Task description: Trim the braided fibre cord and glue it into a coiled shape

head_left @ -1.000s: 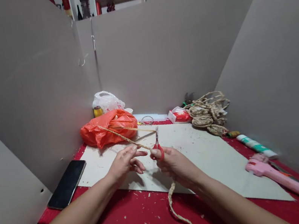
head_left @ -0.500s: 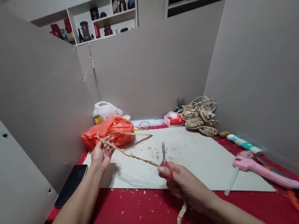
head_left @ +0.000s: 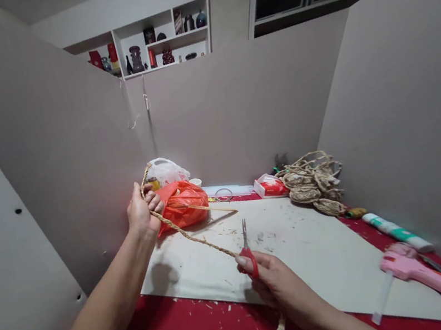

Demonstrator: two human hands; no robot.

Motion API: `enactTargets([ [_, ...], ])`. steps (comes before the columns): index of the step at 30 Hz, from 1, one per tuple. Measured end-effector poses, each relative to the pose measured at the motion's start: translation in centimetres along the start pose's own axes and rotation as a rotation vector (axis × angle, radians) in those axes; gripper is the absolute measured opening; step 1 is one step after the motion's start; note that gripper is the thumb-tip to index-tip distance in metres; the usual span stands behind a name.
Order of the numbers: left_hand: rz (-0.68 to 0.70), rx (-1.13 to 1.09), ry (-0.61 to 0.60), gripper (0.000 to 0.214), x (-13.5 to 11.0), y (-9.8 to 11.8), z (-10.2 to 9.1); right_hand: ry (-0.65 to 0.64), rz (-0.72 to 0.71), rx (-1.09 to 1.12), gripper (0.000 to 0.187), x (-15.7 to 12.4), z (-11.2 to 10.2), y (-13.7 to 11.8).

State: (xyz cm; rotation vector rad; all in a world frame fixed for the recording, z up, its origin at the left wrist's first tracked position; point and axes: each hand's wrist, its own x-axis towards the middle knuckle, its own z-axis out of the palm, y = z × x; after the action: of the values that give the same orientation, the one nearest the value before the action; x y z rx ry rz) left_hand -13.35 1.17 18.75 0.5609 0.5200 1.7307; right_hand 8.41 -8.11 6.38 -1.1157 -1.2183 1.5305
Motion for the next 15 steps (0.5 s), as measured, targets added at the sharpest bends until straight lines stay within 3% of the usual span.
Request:
enactTargets([
  [7, 0.038, -0.026, 0.074, 0.019, 4.7, 1.5, -1.0, 0.096, -0.011, 0.013, 0.050, 3.8, 0.6, -0.2],
  [9, 0.021, -0.012, 0.114, 0.018, 6.4, 1.9, -1.4, 0.090, -0.016, 0.040, 0.051, 3.6, 1.1, 0.0],
  [11, 0.010, 0.005, 0.155, 0.033, 7.9, 1.7, -1.7, 0.060, -0.024, 0.070, 0.049, 2.8, 1.8, 0.2],
  [15, -0.008, 0.040, 0.223, 0.036, 10.2, -0.3, -1.4, -0.009, -0.024, 0.147, 0.046, 1.1, 2.9, 0.6],
])
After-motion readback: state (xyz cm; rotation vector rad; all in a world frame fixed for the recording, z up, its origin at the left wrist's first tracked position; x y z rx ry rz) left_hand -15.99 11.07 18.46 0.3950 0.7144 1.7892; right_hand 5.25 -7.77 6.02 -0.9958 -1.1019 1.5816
